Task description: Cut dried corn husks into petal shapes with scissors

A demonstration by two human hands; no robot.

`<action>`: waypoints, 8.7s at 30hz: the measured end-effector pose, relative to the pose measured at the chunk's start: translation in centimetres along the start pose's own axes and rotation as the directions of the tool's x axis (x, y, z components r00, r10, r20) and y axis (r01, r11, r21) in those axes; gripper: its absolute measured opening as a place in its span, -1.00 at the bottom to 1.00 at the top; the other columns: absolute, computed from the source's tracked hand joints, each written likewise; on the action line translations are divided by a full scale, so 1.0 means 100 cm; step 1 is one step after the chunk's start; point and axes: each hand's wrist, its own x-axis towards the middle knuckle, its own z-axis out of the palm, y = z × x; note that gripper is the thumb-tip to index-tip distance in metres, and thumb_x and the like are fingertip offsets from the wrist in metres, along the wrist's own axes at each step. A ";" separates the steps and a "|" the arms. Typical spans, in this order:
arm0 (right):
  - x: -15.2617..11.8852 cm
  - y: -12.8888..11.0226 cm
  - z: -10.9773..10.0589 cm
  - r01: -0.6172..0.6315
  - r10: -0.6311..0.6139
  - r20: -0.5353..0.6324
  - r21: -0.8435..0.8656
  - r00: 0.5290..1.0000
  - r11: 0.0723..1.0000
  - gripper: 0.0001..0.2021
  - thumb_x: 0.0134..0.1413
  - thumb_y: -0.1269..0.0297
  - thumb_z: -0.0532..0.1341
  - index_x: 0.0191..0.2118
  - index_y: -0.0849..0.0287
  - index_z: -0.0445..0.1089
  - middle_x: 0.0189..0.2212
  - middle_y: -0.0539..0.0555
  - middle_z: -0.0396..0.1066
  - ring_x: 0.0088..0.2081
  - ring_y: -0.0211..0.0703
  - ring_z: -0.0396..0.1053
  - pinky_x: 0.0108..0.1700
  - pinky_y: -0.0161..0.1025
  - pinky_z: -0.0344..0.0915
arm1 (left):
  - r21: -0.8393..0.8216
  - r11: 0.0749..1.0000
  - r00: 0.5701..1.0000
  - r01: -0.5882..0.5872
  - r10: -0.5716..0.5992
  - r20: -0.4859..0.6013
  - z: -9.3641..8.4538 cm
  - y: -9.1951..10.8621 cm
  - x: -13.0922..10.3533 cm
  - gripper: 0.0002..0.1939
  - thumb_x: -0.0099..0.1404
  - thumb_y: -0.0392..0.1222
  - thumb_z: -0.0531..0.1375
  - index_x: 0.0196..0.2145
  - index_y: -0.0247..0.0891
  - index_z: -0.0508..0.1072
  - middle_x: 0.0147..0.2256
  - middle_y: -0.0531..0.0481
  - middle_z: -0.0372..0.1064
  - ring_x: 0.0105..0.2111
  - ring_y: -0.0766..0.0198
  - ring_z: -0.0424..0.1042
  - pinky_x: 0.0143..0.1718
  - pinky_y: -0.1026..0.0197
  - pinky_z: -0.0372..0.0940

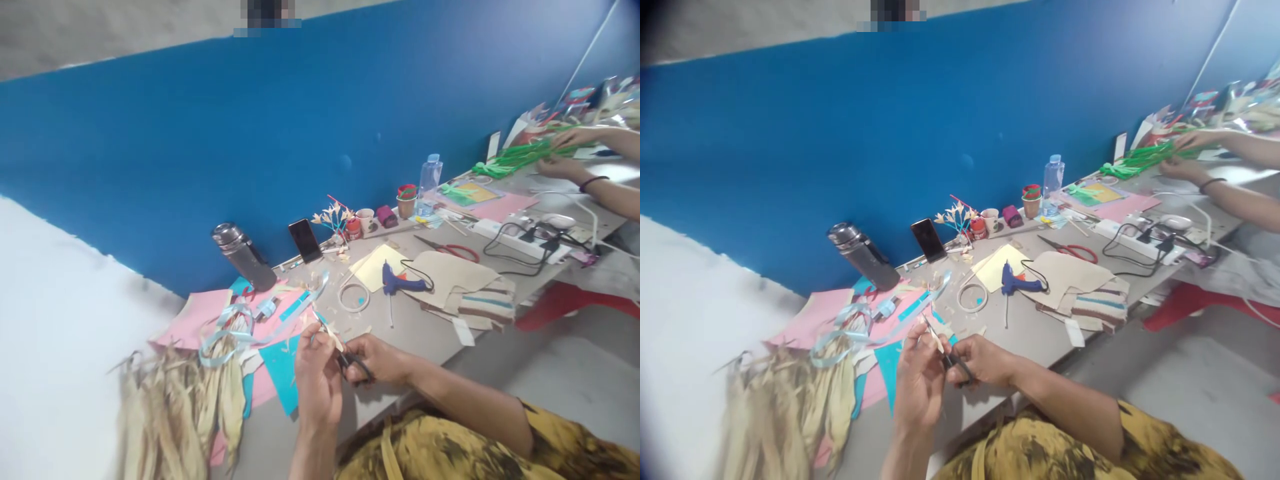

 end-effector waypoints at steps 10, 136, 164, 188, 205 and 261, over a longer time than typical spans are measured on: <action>0.003 0.007 0.011 0.119 -0.177 -0.140 -0.345 0.974 0.931 -0.75 -0.22 0.23 0.42 -0.54 0.25 0.38 -0.67 -0.13 0.23 -0.59 -0.39 0.11 -0.55 -0.43 0.02 | -0.011 0.999 0.999 0.037 -0.037 -0.007 -0.007 0.004 -0.001 -0.58 0.05 -0.20 0.37 -0.14 -0.14 0.35 -0.54 0.16 0.27 -0.53 0.36 0.30 -0.47 0.31 0.22; -0.023 -0.045 -0.008 0.225 -0.191 -0.179 0.193 0.965 0.955 -0.66 -0.15 0.24 0.47 -0.30 0.20 0.35 -0.51 -0.05 0.44 -0.53 -0.32 0.36 -0.47 -0.39 0.28 | 0.098 0.961 0.944 0.257 -0.272 0.186 0.014 -0.006 -0.013 -0.81 0.12 -0.20 0.34 -0.53 -0.31 0.45 -0.50 0.01 0.37 -0.43 0.31 0.34 -0.36 0.24 0.23; -0.008 -0.013 0.005 -0.183 -0.092 -0.197 -0.972 0.976 0.148 -0.81 0.16 0.29 0.19 -0.14 0.26 0.36 -0.21 0.21 0.41 -0.24 -0.04 0.38 -0.28 -0.22 0.08 | 0.059 0.996 0.990 0.064 -0.056 -0.128 -0.025 0.016 -0.005 -0.78 0.02 -0.23 0.41 -0.45 -0.27 0.43 -0.46 0.10 0.33 -0.39 0.36 0.36 -0.33 0.28 0.29; -0.032 -0.010 -0.001 0.042 -0.044 -0.124 -0.014 0.991 0.999 -0.60 -0.17 -0.04 0.40 -0.38 0.23 0.44 -0.53 -0.02 0.32 -0.53 -0.34 0.14 -0.50 -0.38 0.05 | 0.100 0.994 0.996 -0.045 0.052 -0.072 0.005 0.004 -0.011 -0.82 0.07 -0.21 0.34 -0.48 -0.25 0.37 -0.51 0.10 0.34 -0.46 0.36 0.34 -0.36 0.29 0.22; -0.032 -0.004 0.011 0.061 -0.081 -0.178 -0.115 0.981 0.992 -0.63 -0.12 -0.01 0.35 -0.51 0.20 0.29 -0.62 -0.10 0.19 -0.56 -0.35 0.04 -0.51 -0.36 -0.04 | 0.054 0.998 0.996 -0.039 0.043 -0.079 0.013 -0.007 -0.016 -0.82 0.10 -0.24 0.33 -0.46 -0.23 0.35 -0.52 0.11 0.35 -0.50 0.37 0.35 -0.43 0.32 0.25; -0.035 0.002 0.012 0.036 -0.045 -0.168 -0.057 0.985 0.998 -0.71 -0.05 0.08 0.32 -0.44 0.23 0.36 -0.57 -0.03 0.34 -0.58 -0.35 0.16 -0.52 -0.38 0.08 | 0.053 0.998 0.994 0.014 -0.008 -0.111 0.015 -0.005 -0.014 -0.81 0.03 -0.25 0.34 -0.47 -0.24 0.36 -0.54 0.11 0.38 -0.56 0.40 0.35 -0.49 0.36 0.26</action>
